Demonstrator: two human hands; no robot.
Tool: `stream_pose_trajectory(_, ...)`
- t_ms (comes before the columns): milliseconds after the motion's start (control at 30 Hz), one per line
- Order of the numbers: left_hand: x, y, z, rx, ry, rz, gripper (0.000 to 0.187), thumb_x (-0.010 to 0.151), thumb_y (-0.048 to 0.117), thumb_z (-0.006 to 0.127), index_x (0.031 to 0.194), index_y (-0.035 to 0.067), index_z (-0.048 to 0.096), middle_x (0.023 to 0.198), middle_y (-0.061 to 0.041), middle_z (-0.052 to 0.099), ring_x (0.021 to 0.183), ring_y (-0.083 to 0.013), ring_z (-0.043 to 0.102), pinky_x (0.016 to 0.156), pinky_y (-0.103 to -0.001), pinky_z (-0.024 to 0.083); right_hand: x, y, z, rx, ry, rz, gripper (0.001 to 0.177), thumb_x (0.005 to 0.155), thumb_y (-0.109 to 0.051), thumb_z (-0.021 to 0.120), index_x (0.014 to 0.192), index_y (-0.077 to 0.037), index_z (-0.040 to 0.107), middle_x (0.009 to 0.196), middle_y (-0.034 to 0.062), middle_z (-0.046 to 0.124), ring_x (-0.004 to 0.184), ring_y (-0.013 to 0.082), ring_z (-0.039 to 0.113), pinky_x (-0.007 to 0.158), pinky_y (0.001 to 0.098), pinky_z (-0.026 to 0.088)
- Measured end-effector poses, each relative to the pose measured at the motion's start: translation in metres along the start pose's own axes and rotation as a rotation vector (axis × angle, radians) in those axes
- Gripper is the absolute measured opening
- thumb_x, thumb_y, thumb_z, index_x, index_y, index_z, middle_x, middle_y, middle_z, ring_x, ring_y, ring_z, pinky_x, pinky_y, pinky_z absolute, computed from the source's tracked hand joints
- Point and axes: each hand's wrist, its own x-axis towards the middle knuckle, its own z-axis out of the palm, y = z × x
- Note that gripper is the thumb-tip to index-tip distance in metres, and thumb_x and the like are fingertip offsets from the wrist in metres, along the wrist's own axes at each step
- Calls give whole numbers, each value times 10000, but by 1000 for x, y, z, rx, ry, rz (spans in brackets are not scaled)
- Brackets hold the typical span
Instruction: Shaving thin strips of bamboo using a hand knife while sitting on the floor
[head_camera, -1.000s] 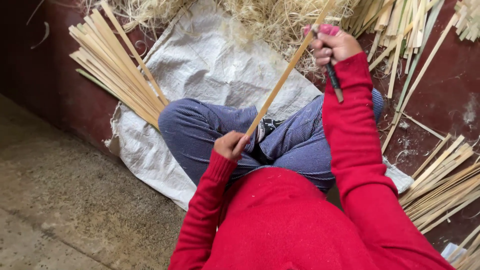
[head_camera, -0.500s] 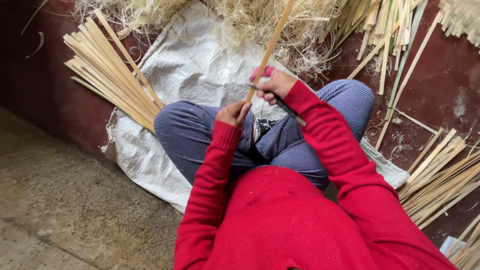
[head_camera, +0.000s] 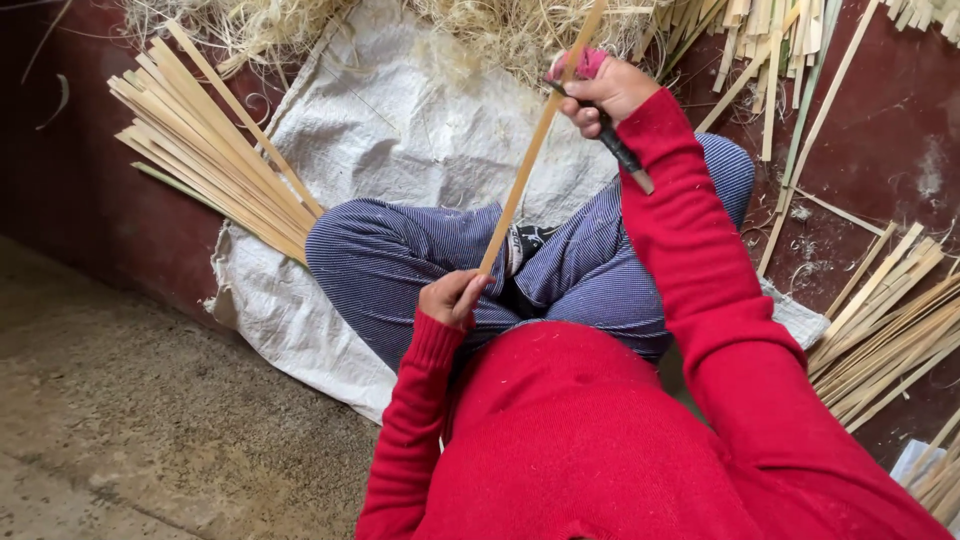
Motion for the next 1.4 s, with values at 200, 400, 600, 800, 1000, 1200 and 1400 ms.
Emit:
stream_pose_trajectory(200,37,3,6,-119,75,-176,239,1001,297,630,1003,132,803,774,-4,763,423,-95,611,403,-235,476,-18,17,75,-222,146,46,193,1062,-68,525,1178,3,662,679,13,606,433,37,469,336,160,415)
stream_pose_trajectory(400,95,11,11,10,73,-316,330,997,489,529,911,276,765,514,49,623,428,-129,663,500,-278,495,12,93,54,-2,-263,148,319,979,-77,587,1290,-18,626,716,173,613,443,112,456,375,235,356)
stream_pose_trajectory(600,58,2,18,-16,94,-18,238,1006,352,619,1029,201,801,909,19,793,806,-126,737,691,-256,529,-1,31,31,22,-59,94,155,1009,6,592,903,-61,683,758,133,709,409,89,509,321,222,384)
stream_pose_trajectory(800,-2,8,3,-113,52,128,203,1044,219,597,1061,115,770,889,-10,757,700,-132,676,642,-266,507,-19,-23,18,123,126,24,208,1027,22,493,1128,-14,671,982,92,696,466,44,449,341,154,381)
stream_pose_trajectory(1000,-18,6,3,-223,17,-30,200,1017,205,625,956,125,799,871,-15,778,740,-100,702,675,-231,515,-16,-34,14,211,178,-118,116,1086,-21,494,1103,-57,603,761,29,594,482,32,448,412,163,351)
stream_pose_trajectory(1200,61,13,11,-87,77,-174,278,1015,339,587,987,168,804,683,29,686,544,-89,594,538,-264,461,-14,36,82,-269,119,141,151,1002,-185,694,1056,-46,719,641,-16,622,403,29,449,331,169,377)
stream_pose_trajectory(1400,93,-2,27,-45,200,-102,228,998,423,675,916,247,796,651,-58,704,627,-299,711,623,-402,564,3,71,48,24,-179,9,253,943,3,685,1128,-164,642,642,170,609,412,129,518,303,265,390)
